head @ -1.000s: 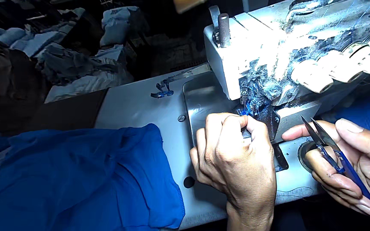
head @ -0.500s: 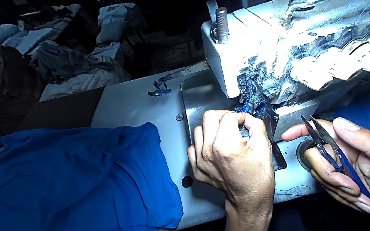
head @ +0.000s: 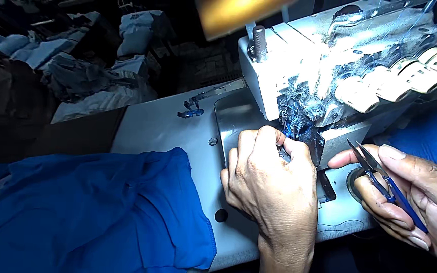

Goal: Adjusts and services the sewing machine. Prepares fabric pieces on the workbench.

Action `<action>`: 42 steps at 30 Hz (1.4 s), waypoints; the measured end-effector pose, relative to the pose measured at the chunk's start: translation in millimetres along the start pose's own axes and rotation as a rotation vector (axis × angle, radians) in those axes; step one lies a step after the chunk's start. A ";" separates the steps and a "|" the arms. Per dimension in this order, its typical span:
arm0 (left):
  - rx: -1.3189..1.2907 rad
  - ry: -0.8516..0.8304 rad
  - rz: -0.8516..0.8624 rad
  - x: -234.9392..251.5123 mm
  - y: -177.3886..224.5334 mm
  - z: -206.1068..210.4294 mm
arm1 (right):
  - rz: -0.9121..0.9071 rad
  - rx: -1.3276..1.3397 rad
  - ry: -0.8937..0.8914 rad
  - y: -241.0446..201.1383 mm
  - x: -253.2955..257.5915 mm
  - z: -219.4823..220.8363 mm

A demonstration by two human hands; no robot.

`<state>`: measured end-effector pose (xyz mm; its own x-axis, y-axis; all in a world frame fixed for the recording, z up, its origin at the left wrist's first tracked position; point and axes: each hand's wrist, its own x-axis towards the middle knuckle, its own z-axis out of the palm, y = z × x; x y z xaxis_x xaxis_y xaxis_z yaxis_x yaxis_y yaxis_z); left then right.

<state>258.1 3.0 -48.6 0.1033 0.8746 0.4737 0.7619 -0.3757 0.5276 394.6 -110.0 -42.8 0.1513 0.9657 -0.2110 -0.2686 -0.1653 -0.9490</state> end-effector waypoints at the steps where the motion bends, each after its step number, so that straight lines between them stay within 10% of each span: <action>1: -0.006 -0.017 0.001 0.7 -0.7 -1.5 | 0.003 0.004 0.004 0.2 0.0 0.1; 29: -0.105 -0.046 0.041 3.2 -8.4 -6.4 | -0.061 -0.098 0.072 1.5 1.0 1.4; 37: -0.651 -0.469 -0.210 55.8 -37.9 -47.2 | -0.085 -0.090 0.070 2.9 0.9 -2.9; 42: -0.906 -1.181 -0.381 125.4 -41.8 -26.6 | -0.079 -0.131 0.090 3.6 1.5 -2.8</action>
<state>222.2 120.2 7.4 0.7641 0.5314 -0.3657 0.2724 0.2481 0.9297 396.5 -109.7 -47.2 0.2532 0.9558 -0.1495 -0.1269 -0.1204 -0.9846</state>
